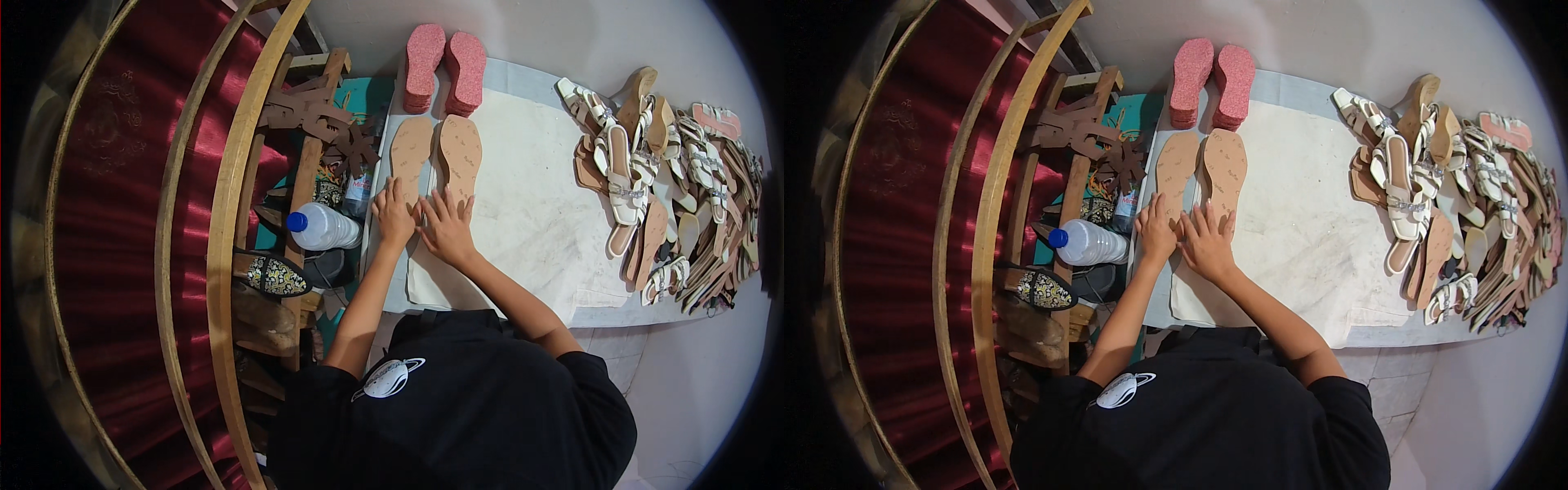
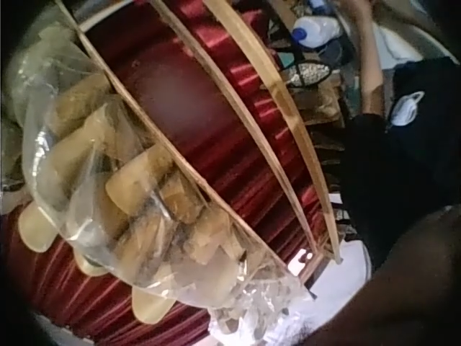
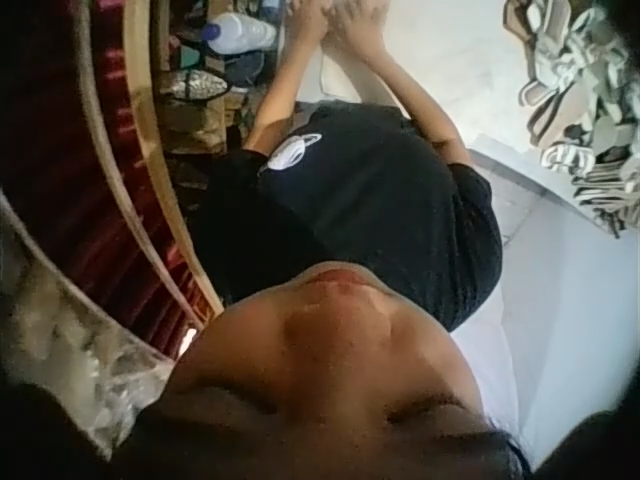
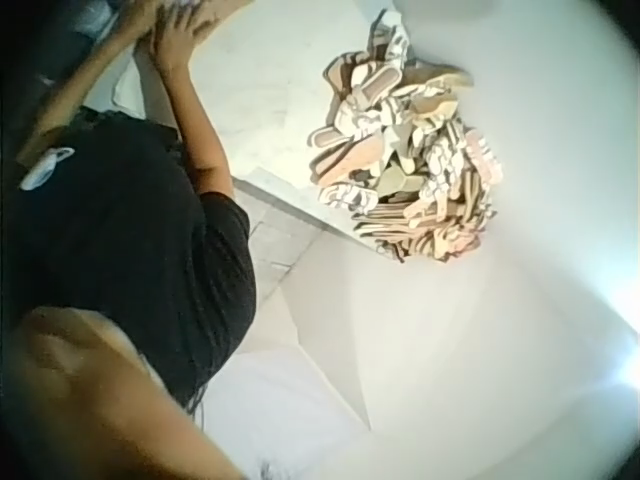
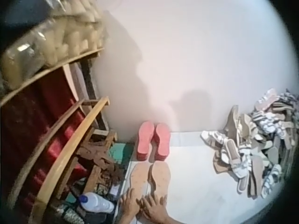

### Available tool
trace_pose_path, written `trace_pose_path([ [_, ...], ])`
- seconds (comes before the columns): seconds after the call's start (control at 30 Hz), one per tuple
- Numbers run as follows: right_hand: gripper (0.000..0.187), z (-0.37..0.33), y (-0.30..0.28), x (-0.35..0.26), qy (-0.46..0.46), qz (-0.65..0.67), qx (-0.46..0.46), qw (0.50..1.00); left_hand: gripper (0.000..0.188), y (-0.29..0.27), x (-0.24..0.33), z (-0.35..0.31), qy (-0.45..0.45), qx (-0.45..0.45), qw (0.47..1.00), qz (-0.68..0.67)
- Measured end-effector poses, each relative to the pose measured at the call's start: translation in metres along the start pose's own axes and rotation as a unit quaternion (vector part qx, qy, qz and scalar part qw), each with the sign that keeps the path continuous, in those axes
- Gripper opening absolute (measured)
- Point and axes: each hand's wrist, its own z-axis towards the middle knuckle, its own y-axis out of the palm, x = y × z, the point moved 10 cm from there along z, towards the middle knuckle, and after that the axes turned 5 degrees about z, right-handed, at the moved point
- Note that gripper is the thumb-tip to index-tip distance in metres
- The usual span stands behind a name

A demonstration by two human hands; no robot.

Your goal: Inspecting and sorting various shoe sole components and finished sandals on a workbench.

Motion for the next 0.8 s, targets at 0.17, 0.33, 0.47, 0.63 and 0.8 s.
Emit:
trace_pose_path([
  [0.17, 0.06, 0.005, 0.007, -0.021, -0.047, -0.034, -0.001, 0.998, 0.056, 0.006, -0.011, -0.001, -0.007, 0.003, 1.0, 0.017],
  [0.33, 0.062, 0.007, 0.014, -0.021, -0.05, -0.019, -0.03, 0.998, 0.051, 0.005, -0.011, 0.0, -0.02, 0.0, 1.0, -0.002],
  [0.47, 0.062, 0.007, 0.019, -0.022, -0.051, -0.017, -0.034, 0.998, 0.052, 0.004, -0.011, 0.0, -0.013, -0.006, 1.0, -0.001],
  [0.63, 0.067, 0.008, 0.019, -0.019, -0.039, -0.01, -0.059, 0.997, 0.051, 0.003, -0.01, 0.002, -0.021, -0.01, 1.0, 0.004],
  [0.8, 0.065, -0.005, -0.008, -0.006, -0.019, -0.014, -0.038, 0.999, 0.056, -0.018, 0.013, -0.006, -0.009, 0.032, 0.999, 0.029],
])
